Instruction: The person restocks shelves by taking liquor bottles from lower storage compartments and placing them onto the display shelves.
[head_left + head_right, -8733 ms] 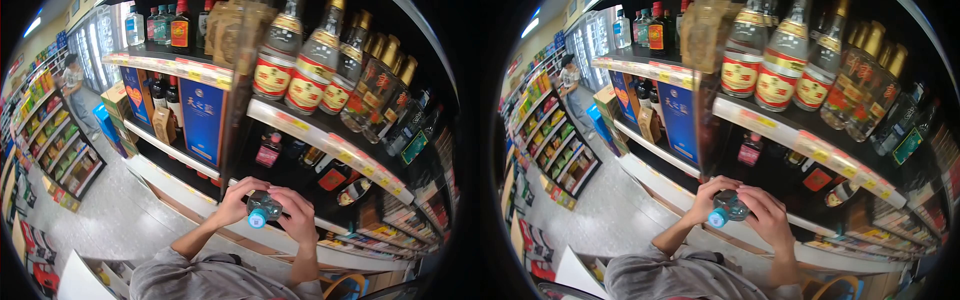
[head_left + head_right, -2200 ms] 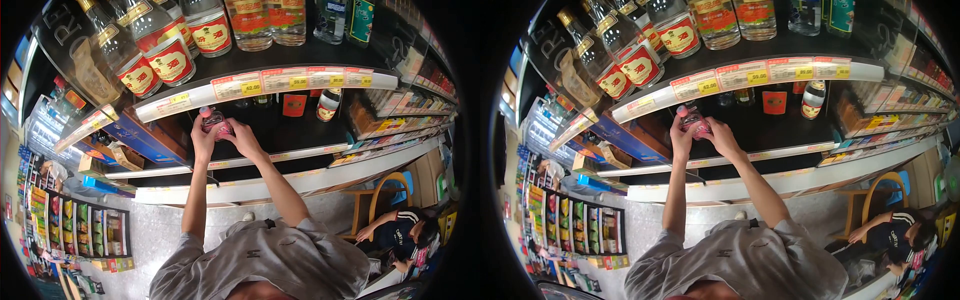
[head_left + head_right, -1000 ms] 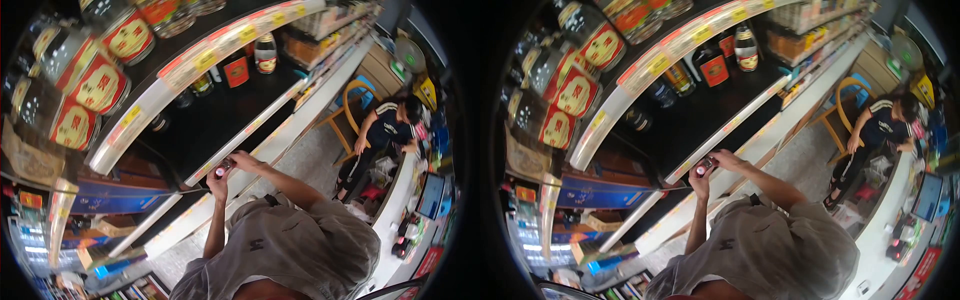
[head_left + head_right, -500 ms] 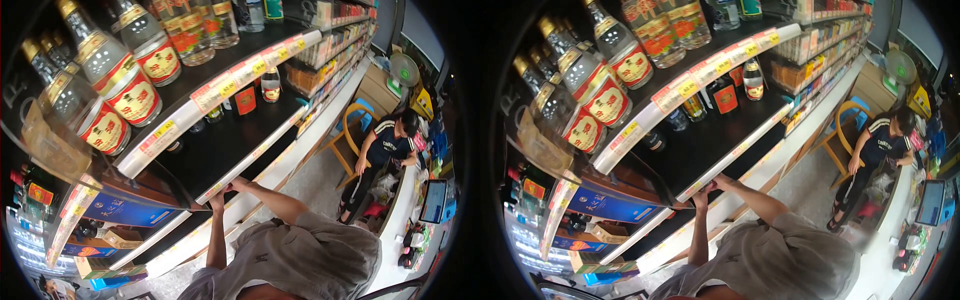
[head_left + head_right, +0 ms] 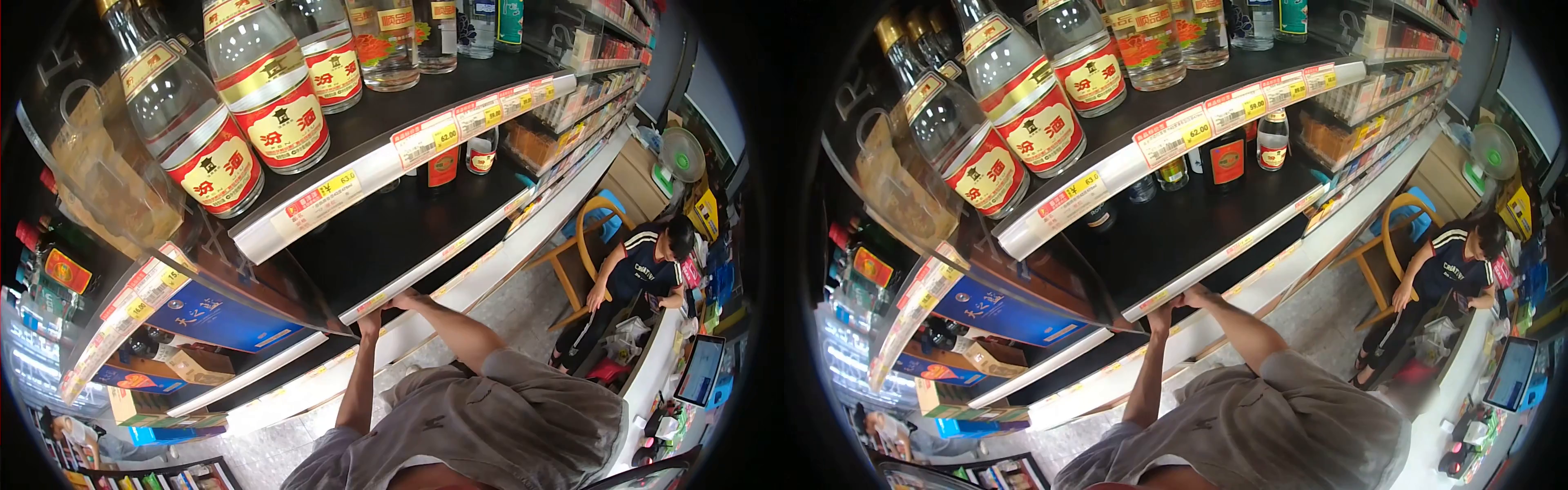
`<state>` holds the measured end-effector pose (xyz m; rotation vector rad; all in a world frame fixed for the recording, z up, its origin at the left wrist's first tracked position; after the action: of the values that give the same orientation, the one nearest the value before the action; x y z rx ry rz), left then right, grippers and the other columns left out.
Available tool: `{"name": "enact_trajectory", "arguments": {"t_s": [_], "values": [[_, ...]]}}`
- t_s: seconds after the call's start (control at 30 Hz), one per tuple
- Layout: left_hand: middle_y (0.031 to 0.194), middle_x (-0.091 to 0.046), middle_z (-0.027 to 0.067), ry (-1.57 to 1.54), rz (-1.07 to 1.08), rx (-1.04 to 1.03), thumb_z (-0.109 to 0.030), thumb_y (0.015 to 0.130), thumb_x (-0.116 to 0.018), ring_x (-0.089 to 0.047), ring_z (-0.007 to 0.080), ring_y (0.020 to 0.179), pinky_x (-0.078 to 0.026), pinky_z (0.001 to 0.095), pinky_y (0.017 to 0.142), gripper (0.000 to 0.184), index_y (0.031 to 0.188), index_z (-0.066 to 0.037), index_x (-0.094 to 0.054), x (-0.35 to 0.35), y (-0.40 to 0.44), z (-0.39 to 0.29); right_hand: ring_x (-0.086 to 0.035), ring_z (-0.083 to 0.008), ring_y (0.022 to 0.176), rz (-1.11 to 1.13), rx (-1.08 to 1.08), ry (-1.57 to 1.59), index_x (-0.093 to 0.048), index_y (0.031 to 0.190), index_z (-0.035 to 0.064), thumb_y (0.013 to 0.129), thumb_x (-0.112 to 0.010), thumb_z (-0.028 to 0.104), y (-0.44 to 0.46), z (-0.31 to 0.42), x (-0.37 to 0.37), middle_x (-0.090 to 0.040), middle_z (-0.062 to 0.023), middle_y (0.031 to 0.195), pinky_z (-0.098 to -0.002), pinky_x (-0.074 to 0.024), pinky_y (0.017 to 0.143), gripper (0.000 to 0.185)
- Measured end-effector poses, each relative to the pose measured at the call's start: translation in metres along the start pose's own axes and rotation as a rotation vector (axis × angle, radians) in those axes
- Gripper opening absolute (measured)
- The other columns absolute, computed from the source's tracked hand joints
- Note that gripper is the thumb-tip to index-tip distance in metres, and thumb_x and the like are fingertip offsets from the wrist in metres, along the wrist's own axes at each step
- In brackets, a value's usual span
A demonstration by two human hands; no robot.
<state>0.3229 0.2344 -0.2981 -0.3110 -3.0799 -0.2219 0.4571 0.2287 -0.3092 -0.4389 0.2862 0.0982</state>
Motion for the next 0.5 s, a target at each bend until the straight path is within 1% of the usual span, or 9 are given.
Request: {"name": "enact_trajectory", "arguments": {"t_s": [0.07, 0.13, 0.23, 0.27, 0.37, 0.4, 0.43, 0.47, 0.5], "values": [[0.1, -0.073, 0.0075, 0.163, -0.059, -0.078, -0.002, 0.082, -0.083, -0.068, 0.0161, 0.093, -0.056, 0.0328, 0.084, 0.03, 0.108, -0.001, -0.069, 0.006, -0.003, 0.006, -0.065, -0.0222, 0.105, -0.063, -0.015, -0.158, -0.063, 0.129, 0.0133, 0.1, -0.065, 0.025, -0.008, 0.0, -0.002, -0.066, -0.0095, 0.121, -0.0382, -0.0591, 0.083, 0.032], [0.102, -0.072, 0.007, 0.2, -0.088, -0.103, -0.006, 0.081, -0.084, -0.067, 0.0169, 0.094, -0.055, 0.0332, 0.085, 0.031, 0.108, -0.002, -0.069, 0.007, -0.001, -0.001, -0.06, -0.0128, 0.069, -0.258, 0.486, -0.829, -0.068, 0.098, 0.0057, 0.101, -0.062, 0.018, -0.04, 0.048, -0.014, -0.066, -0.0068, 0.084, -0.0279, -0.052, 0.056, 0.014], [0.105, -0.071, 0.0074, 0.254, -0.054, -0.133, -0.008, 0.081, -0.086, -0.066, 0.0176, 0.097, -0.054, 0.0336, 0.087, 0.034, 0.11, -0.003, -0.069, 0.011, 0.005, 0.026, -0.064, -0.0151, 0.071, -0.193, 0.259, -0.506, -0.069, 0.103, 0.0047, 0.099, -0.064, 0.014, -0.055, 0.062, -0.019, -0.07, -0.0096, 0.09, -0.0284, -0.0547, 0.058, 0.012], [0.105, -0.071, 0.0077, 0.262, -0.032, -0.115, -0.009, 0.08, -0.086, -0.066, 0.0189, 0.098, -0.054, 0.0352, 0.089, 0.035, 0.11, -0.003, -0.069, 0.011, 0.004, 0.034, -0.07, -0.0193, 0.076, -0.137, 0.31, -0.701, -0.069, 0.109, 0.0039, 0.1, -0.063, 0.013, -0.056, 0.066, -0.023, -0.071, -0.0135, 0.096, -0.0302, -0.0593, 0.062, 0.015], [0.111, -0.07, 0.0094, 0.359, 0.007, -0.077, -0.006, 0.082, -0.084, -0.065, 0.0223, 0.103, -0.052, 0.037, 0.093, 0.037, 0.115, -0.004, -0.067, 0.012, 0.003, 0.032, -0.071, -0.0217, 0.08, -0.197, 0.26, -0.683, -0.068, 0.111, 0.0022, 0.099, -0.064, 0.013, -0.053, 0.071, -0.019, -0.071, -0.0152, 0.101, -0.0315, -0.0629, 0.066, 0.017], [0.111, -0.07, 0.0094, 0.365, 0.02, -0.073, -0.006, 0.082, -0.084, -0.065, 0.0223, 0.103, -0.052, 0.037, 0.093, 0.037, 0.115, -0.004, -0.067, 0.014, 0.006, 0.04, -0.072, -0.0232, 0.089, -0.197, 0.15, -0.756, -0.067, 0.115, 0.0014, 0.098, -0.066, 0.012, -0.069, 0.092, -0.026, -0.071, -0.0158, 0.104, -0.0324, -0.0651, 0.069, 0.02], [0.118, -0.068, 0.0103, 0.389, -0.032, -0.206, -0.005, 0.085, -0.081, -0.063, 0.0234, 0.109, -0.049, 0.0376, 0.098, 0.04, 0.121, -0.004, -0.064, 0.018, 0.007, 0.044, -0.071, -0.0245, 0.095, -0.262, 0.123, -0.728, -0.066, 0.12, 0.0036, 0.097, -0.068, 0.011, -0.058, 0.082, -0.02, -0.07, -0.0151, 0.11, -0.0334, -0.065, 0.072, 0.025], [0.125, -0.065, 0.0113, 0.409, -0.086, -0.336, -0.004, 0.088, -0.078, -0.06, 0.0244, 0.115, -0.047, 0.0381, 0.102, 0.043, 0.128, -0.004, -0.062, 0.021, 0.003, 0.042, -0.07, -0.024, 0.097, -0.193, 0.221, -0.386, -0.066, 0.123, 0.0048, 0.097, -0.069, 0.011, -0.002, 0.025, 0.002, -0.069, -0.0148, 0.112, -0.0349, -0.0647, 0.076, 0.027], [0.137, -0.057, 0.0119, 0.178, -0.046, -0.504, -0.006, 0.094, -0.072, -0.053, 0.0245, 0.125, -0.041, 0.0384, 0.109, 0.049, 0.139, -0.004, -0.053, 0.019, -0.003, 0.017, -0.069, -0.0235, 0.1, -0.101, 0.3, -0.044, -0.065, 0.125, 0.0061, 0.096, -0.069, 0.01, 0.052, -0.032, 0.025, -0.069, -0.0144, 0.114, -0.0365, -0.0643, 0.08, 0.029]]}}
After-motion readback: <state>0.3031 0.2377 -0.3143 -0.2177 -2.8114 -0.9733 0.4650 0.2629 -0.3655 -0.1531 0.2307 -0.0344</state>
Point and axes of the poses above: each hand's wrist, its own y-axis towards the middle knuckle, its own x-axis out of the back of the hand, z = x × y, the point moved 7 cm from there along y, towards the middle knuckle
